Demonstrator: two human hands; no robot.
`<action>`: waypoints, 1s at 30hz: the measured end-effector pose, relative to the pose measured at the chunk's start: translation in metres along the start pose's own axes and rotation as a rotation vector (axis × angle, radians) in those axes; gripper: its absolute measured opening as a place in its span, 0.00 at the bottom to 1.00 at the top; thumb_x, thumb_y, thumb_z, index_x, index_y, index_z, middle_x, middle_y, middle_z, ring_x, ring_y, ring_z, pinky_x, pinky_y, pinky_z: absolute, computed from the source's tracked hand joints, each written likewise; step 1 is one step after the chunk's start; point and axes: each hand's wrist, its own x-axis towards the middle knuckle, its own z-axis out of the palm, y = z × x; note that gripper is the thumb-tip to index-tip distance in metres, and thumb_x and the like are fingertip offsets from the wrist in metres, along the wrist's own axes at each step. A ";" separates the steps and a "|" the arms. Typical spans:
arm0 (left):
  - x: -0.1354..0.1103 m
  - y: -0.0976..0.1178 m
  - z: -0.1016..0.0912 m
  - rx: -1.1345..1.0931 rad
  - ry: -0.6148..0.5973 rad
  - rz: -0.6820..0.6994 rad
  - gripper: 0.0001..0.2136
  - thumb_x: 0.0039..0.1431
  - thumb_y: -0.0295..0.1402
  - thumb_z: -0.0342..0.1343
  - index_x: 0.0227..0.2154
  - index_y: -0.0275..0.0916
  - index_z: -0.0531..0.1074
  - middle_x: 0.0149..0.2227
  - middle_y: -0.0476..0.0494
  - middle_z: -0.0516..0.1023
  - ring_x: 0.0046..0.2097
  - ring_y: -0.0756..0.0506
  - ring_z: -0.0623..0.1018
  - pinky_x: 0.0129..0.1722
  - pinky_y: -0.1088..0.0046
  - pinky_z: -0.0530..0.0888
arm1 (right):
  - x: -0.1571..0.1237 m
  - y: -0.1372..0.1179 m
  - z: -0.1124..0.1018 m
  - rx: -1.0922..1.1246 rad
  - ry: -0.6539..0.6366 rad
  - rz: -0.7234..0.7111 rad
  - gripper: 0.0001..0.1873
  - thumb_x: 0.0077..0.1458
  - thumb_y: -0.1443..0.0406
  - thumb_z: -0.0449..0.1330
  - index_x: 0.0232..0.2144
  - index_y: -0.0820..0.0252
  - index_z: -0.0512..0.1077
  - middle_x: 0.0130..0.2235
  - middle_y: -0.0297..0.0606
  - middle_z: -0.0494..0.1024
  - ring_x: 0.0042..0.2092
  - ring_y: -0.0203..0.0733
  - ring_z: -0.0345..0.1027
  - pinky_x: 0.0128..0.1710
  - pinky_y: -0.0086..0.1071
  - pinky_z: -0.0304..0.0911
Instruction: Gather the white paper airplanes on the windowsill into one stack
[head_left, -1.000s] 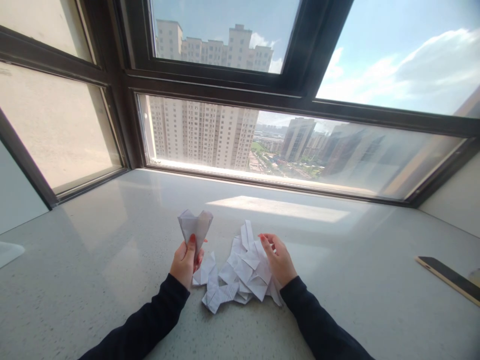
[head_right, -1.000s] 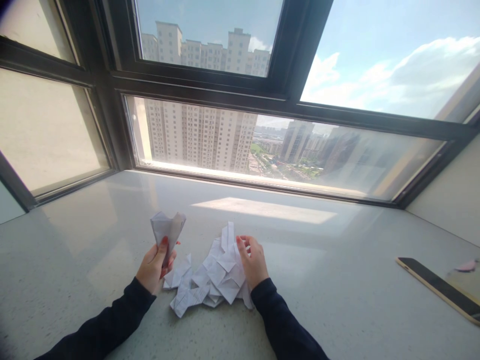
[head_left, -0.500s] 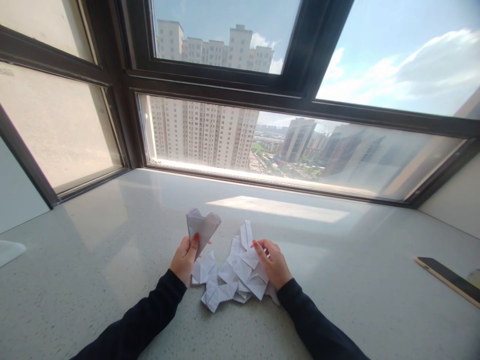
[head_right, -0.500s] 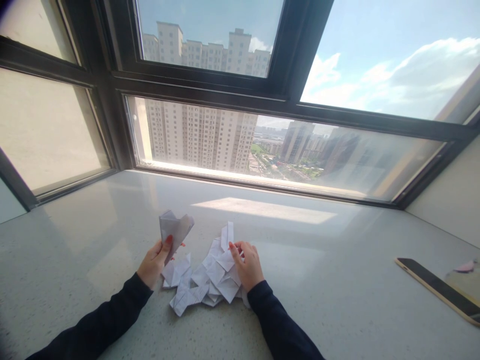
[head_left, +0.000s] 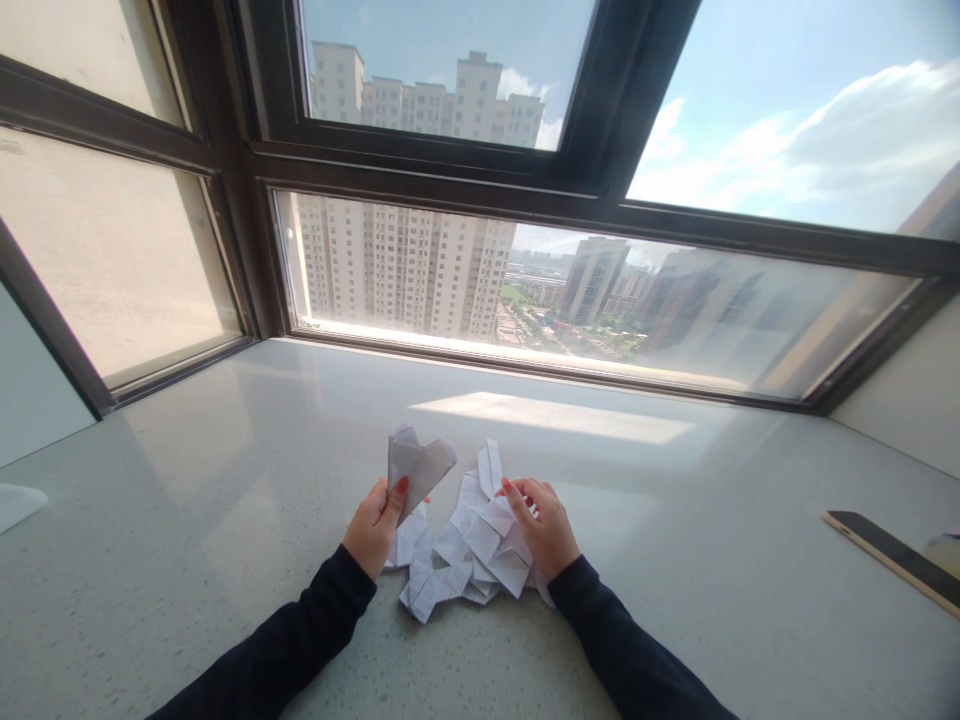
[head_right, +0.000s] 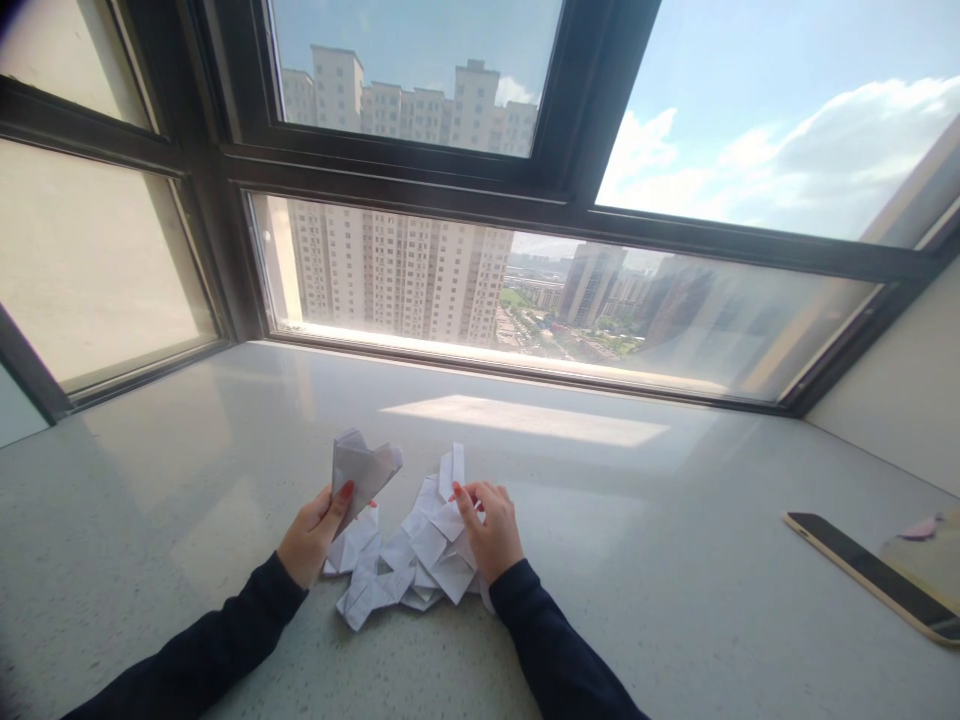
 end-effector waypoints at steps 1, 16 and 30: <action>0.001 0.000 -0.001 -0.003 0.016 0.002 0.19 0.45 0.49 0.47 0.23 0.35 0.68 0.17 0.51 0.65 0.22 0.50 0.64 0.22 0.76 0.61 | 0.000 0.000 0.001 -0.001 -0.008 0.000 0.19 0.52 0.56 0.45 0.21 0.58 0.70 0.23 0.35 0.70 0.29 0.38 0.60 0.30 0.31 0.55; 0.023 -0.014 -0.016 -0.057 0.065 0.013 0.26 0.47 0.40 0.52 0.47 0.32 0.55 0.19 0.52 0.68 0.21 0.50 0.69 0.18 0.79 0.63 | 0.000 0.007 0.004 0.068 -0.010 0.257 0.17 0.49 0.56 0.48 0.33 0.62 0.66 0.26 0.37 0.70 0.18 0.33 0.59 0.23 0.32 0.59; 0.009 -0.011 -0.007 0.276 -0.055 0.224 0.29 0.44 0.36 0.53 0.49 0.38 0.51 0.28 0.49 0.68 0.29 0.49 0.69 0.29 0.73 0.66 | -0.014 -0.029 0.015 0.302 0.003 -0.007 0.17 0.50 0.61 0.50 0.43 0.58 0.59 0.42 0.43 0.65 0.38 0.40 0.62 0.34 0.34 0.62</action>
